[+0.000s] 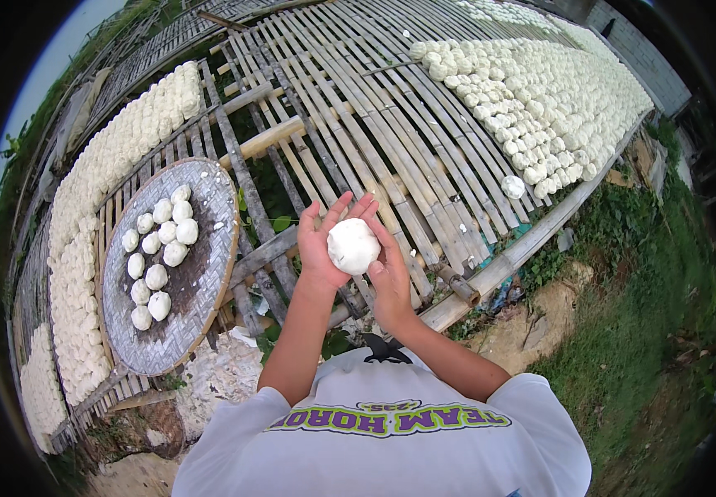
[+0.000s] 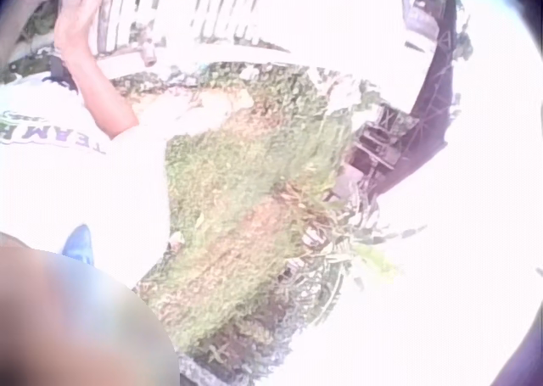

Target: The person repeatedly picks small portions of white dough from a woven tray, rolls them into smooth balls between both hands, and places the finished balls onto a bamboo drying rack. The process continues in a steady rhythm, filling rows on the rack.

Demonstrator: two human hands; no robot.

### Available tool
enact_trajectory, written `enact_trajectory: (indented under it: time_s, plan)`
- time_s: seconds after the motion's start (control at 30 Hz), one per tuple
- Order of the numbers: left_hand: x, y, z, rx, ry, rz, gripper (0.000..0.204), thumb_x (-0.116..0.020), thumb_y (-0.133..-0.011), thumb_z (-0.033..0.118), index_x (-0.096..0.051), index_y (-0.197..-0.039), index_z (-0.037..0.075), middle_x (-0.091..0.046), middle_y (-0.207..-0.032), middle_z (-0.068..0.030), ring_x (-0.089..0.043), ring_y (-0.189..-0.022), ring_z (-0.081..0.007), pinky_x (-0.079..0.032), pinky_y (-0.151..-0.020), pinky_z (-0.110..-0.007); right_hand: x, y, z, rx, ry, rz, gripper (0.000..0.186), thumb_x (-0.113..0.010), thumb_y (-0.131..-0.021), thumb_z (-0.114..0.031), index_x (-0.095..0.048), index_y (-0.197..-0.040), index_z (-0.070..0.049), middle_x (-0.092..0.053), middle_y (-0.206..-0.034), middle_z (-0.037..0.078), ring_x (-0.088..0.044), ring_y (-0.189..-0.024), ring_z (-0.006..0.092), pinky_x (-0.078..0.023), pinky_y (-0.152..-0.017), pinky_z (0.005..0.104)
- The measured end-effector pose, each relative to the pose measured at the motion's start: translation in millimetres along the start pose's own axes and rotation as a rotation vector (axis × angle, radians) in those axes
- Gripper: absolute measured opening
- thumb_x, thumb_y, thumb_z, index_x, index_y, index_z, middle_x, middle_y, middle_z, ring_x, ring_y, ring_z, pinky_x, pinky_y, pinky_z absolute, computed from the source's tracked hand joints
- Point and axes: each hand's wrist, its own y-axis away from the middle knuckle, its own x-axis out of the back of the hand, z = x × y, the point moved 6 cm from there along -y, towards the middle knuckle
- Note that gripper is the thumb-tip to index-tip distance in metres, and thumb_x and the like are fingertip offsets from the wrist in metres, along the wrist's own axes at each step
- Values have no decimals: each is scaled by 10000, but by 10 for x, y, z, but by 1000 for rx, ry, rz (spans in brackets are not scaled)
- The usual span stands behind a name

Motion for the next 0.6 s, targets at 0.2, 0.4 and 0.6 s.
enact_trajectory:
  time_s: [0.2,0.4,0.6]
  plan:
    - [185,8,-51,-174,-225,156,539,-486,-1012,479,-522,-1305,29,-638,-1242,-158,-615,-1148,-301,-499,-1051,-468,39,-134,372,-562,-341,166,444,-488,-1070,-250,-496,-1418,25,-593,-1364,173,-636,-1143,200,-543,-960,354]
    - [261,171,-230,-210,59,-46,629,-448,-1008,526,-513,-1378,22,-554,-1439,-207,-490,-1383,-344,-407,-1163,-488,-37,125,177,-180,-126,203,522,-467,-1063,-282,-442,-1465,50,-553,-1428,205,-559,-1313,252,-449,-1111,392]
    - [187,15,-170,-202,-275,-73,575,-486,-1018,437,-519,-1408,15,-553,-1472,-198,-489,-1412,-323,-400,-1183,-453,170,-80,415,-464,-249,249,455,-418,-1077,-275,-664,-1232,74,-693,-1227,183,-642,-1167,245,-510,-1015,359]
